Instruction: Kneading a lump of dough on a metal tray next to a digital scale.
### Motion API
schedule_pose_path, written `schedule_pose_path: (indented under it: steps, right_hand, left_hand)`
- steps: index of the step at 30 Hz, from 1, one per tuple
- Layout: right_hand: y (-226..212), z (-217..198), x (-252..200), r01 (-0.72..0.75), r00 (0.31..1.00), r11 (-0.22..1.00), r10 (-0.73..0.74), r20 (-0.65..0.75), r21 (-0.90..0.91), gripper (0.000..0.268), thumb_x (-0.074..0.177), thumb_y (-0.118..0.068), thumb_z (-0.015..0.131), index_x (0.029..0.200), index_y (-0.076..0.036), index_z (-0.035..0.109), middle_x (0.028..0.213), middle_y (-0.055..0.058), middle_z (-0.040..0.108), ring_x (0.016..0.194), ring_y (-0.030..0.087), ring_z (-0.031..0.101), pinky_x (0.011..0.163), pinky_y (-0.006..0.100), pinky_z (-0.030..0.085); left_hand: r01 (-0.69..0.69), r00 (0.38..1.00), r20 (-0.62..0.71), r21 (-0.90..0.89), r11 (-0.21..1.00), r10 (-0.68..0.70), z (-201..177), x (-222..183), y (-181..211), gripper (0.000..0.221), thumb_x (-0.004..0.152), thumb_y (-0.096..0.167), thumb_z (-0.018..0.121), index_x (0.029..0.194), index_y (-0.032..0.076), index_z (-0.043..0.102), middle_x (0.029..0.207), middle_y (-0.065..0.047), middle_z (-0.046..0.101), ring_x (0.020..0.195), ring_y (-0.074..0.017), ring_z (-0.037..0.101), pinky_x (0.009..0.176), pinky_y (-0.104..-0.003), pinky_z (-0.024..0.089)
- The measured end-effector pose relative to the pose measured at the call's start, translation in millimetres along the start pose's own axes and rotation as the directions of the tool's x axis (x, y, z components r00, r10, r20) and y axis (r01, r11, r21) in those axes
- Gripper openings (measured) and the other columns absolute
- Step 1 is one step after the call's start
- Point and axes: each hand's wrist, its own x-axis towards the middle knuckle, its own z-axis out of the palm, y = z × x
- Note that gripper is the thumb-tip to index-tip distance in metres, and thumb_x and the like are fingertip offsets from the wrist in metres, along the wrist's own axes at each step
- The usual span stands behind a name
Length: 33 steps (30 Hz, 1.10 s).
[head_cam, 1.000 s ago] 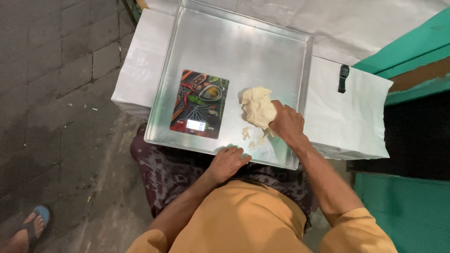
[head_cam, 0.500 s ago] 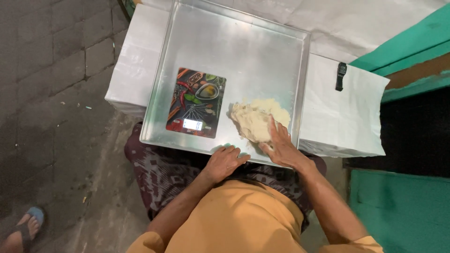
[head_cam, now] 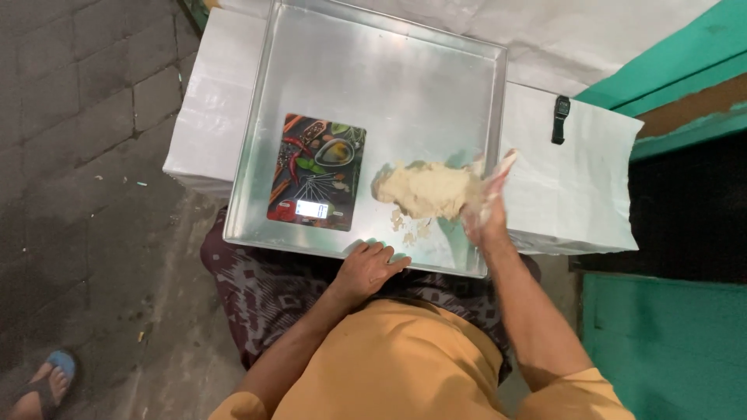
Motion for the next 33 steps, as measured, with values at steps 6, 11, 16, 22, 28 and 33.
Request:
schedule_pose_path:
  steps: [6, 11, 16, 22, 28, 33]
  right_hand:
    - [-51, 45, 15, 0.031, 0.951, 0.904, 0.104, -0.290, 0.426, 0.068, 0.088, -0.074, 0.049, 0.151, -0.057, 0.033, 0.116, -0.005, 0.044, 0.110, 0.017, 0.052, 0.107, 0.047, 0.060]
    - [-91, 76, 6, 0.014, 0.988, 0.905, 0.052, -0.145, 0.425, 0.071, 0.085, -0.076, 0.054, 0.149, -0.059, 0.028, 0.151, -0.002, 0.016, 0.142, 0.026, 0.024, 0.118, 0.066, 0.039]
    - [-120, 86, 0, 0.074, 0.991, 0.940, -0.033, -0.127, 0.332, 0.092, 0.085, -0.060, 0.063, 0.160, -0.054, 0.011, 0.183, 0.003, 0.003, 0.154, 0.032, 0.037, 0.108, 0.061, 0.060]
    - [-76, 102, -45, -0.387, 0.900, 0.248, 0.309, -0.306, -0.888, 0.143, 0.065, -0.044, 0.094, 0.166, -0.015, -0.004, 0.168, 0.033, 0.006, 0.154, 0.051, 0.004, 0.122, 0.068, 0.015]
    - [-20, 68, -61, -0.454, 0.885, 0.170, 0.200, -0.420, -0.875, 0.110, 0.061, -0.045, 0.094, 0.154, -0.026, 0.037, 0.139, 0.023, 0.061, 0.130, 0.039, 0.058, 0.108, 0.051, 0.049]
    - [-13, 53, -60, -0.431, 0.902, 0.312, 0.109, -0.419, -0.847, 0.090, 0.055, -0.036, 0.097, 0.135, -0.030, 0.056, 0.117, 0.016, 0.072, 0.111, 0.034, 0.069, 0.089, 0.045, 0.058]
  left_hand:
    - [-0.019, 0.999, -0.030, -0.025, 1.000, 0.019, 6, -2, -4, 0.027, 0.110, 0.037, 0.046, 0.117, 0.027, 0.071, 0.076, -0.002, 0.043, 0.068, -0.0225, 0.046, 0.064, -0.036, 0.041]
    - [-0.009, 1.000, -0.023, -0.028, 1.000, 0.008, 5, -2, -2, 0.027, 0.110, 0.036, 0.046, 0.119, 0.029, 0.071, 0.077, -0.002, 0.043, 0.069, -0.0227, 0.046, 0.065, -0.036, 0.041]
    - [-0.007, 1.000, -0.004, -0.018, 1.000, 0.007, 5, -1, -2, 0.028, 0.111, 0.035, 0.045, 0.117, 0.027, 0.071, 0.076, -0.002, 0.043, 0.067, -0.0222, 0.045, 0.064, -0.036, 0.040]
    - [0.003, 1.000, -0.024, 0.013, 1.000, -0.002, 10, 0, -1, 0.019, 0.107, 0.032, 0.054, 0.108, 0.027, 0.073, 0.073, -0.003, 0.043, 0.065, -0.0228, 0.045, 0.063, -0.037, 0.040]
    - [0.010, 0.999, -0.034, -0.050, 0.999, -0.012, 7, 0, -1, 0.022, 0.108, 0.033, 0.054, 0.110, 0.025, 0.074, 0.072, -0.002, 0.042, 0.065, -0.0224, 0.045, 0.062, -0.036, 0.041]
    - [0.048, 0.998, 0.043, -0.045, 0.998, -0.046, 14, -5, 2, 0.022, 0.107, 0.035, 0.054, 0.106, 0.023, 0.072, 0.075, -0.002, 0.045, 0.069, -0.0234, 0.051, 0.062, -0.038, 0.044]
